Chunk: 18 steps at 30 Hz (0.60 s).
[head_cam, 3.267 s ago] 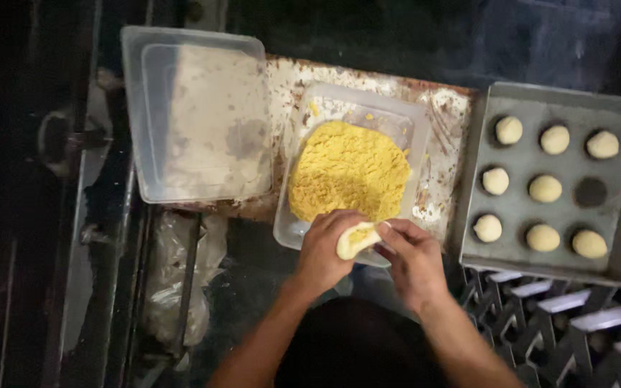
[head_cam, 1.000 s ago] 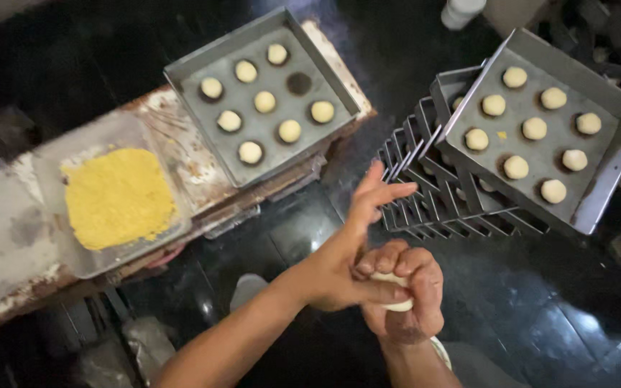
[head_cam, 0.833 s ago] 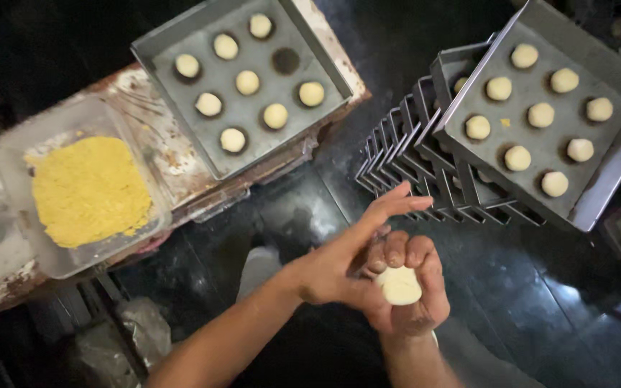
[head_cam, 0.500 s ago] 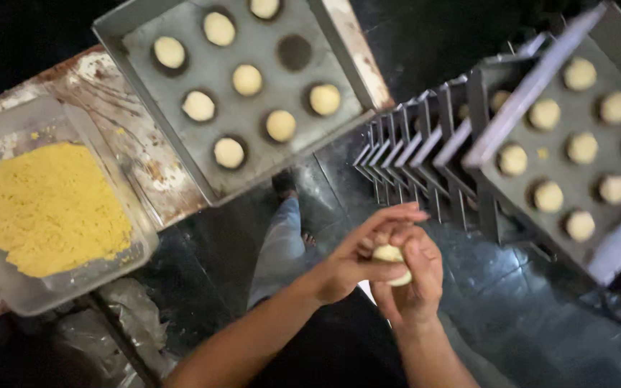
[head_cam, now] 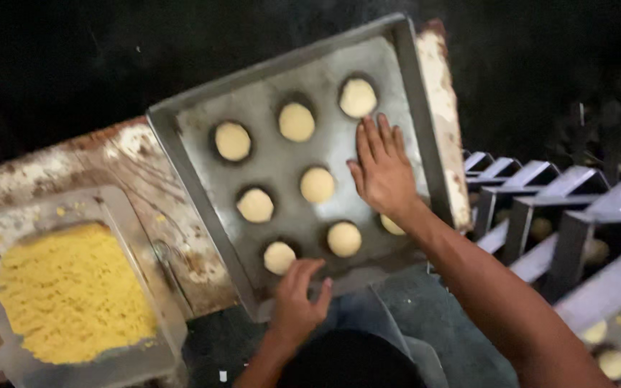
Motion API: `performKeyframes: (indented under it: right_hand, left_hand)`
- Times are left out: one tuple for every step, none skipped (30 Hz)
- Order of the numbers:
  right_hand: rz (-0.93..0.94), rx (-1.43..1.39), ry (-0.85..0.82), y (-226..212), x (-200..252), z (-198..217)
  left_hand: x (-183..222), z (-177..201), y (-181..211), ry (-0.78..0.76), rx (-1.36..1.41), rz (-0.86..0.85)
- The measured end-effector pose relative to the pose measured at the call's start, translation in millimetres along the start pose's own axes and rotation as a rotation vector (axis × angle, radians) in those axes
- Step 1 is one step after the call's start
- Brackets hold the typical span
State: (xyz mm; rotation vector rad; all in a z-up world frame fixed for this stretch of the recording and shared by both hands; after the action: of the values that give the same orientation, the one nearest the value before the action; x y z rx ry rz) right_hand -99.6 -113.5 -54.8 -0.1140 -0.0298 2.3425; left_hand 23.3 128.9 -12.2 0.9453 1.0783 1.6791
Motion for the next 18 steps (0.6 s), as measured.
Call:
performKeyframes:
  right_hand:
    - [0.009,0.051,-0.034,-0.3,-4.6,-1.8]
    - [0.009,-0.038,-0.066,1.6,-6.9,-1.2]
    - [0.010,-0.127,-0.098,5.6,-7.9,1.8]
    - [0.001,-0.204,-0.127,13.1,-6.3,8.7]
    - [-0.121,-0.290,-0.130,20.3,1.6,21.0]
    - [-0.216,-0.385,-0.114,26.2,1.9,31.0]
    - [-0.309,-0.481,-0.101,29.9,-1.9,36.7]
    - [-0.243,-0.360,-0.013,26.0,-8.7,37.9]
    - [-0.175,-0.238,0.074,18.7,-17.8,34.0]
    - [-0.101,-0.124,0.151,11.7,-23.7,30.0]
    - [-0.044,-0.093,0.043,8.9,-30.5,21.7]
    - [0.013,-0.061,-0.057,6.4,-39.6,11.5]
    - [0.071,-0.029,-0.157,4.0,-41.7,4.7]
    - [0.008,-0.206,-0.063,10.3,-35.6,8.3]
    - [-0.054,-0.383,0.034,23.6,-25.9,15.6]
    - [-0.111,-0.552,0.136,36.2,-17.1,22.0]
    - [-0.290,-0.569,0.095,39.5,4.0,26.8]
    - [-0.463,-0.584,0.049,39.9,33.7,35.3]
  left_hand:
    - [-4.2,-3.6,-1.7,0.007,-0.014,-0.005]
    - [-4.5,-5.3,-2.5,-0.006,-0.002,0.016]
    - [-3.1,-6.4,-1.6,-0.020,0.010,0.038]
    - [-3.6,-7.4,-0.9,-0.042,0.032,0.050]
    - [-1.8,-5.8,1.9,-0.051,0.043,0.046]
    - [-4.4,-5.2,2.6,-0.031,0.041,0.033]
    - [-7.5,-4.9,3.1,-0.011,0.038,0.019]
    - [-9.8,-4.2,2.9,-0.015,0.043,0.004]
    - [-11.7,-4.7,2.2,-0.019,0.048,-0.011]
    - [-8.6,-5.4,2.5,-0.019,0.051,-0.016]
    - [-4.7,-6.4,2.1,-0.007,0.040,-0.017]
    - [-2.1,-7.2,-0.3,0.006,0.027,-0.023]
    - [2.1,-8.2,-2.6,0.020,0.013,-0.029]
    - [6.1,-7.9,-7.0,0.032,0.057,0.016]
    - [10.5,-8.0,-11.8,0.044,0.101,0.060]
    - [14.3,-9.6,-17.0,0.059,0.151,0.099]
    - [20.0,-8.3,-20.5,0.079,0.166,0.132]
    - [25.1,-7.9,-20.9,0.104,0.185,0.165]
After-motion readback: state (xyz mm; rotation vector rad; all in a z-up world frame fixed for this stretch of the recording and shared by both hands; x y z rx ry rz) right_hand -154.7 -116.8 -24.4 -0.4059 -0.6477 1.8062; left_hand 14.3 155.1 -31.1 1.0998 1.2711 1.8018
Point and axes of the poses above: each hand's wrist, its own x-axis away from the middle knuckle, its own z-axis out of the back of the hand, y = z × x, the point moved 2 cm from there along -x, towards the middle knuckle, and after that the axes turned 10 degrees about x, right-handed, at the moved point
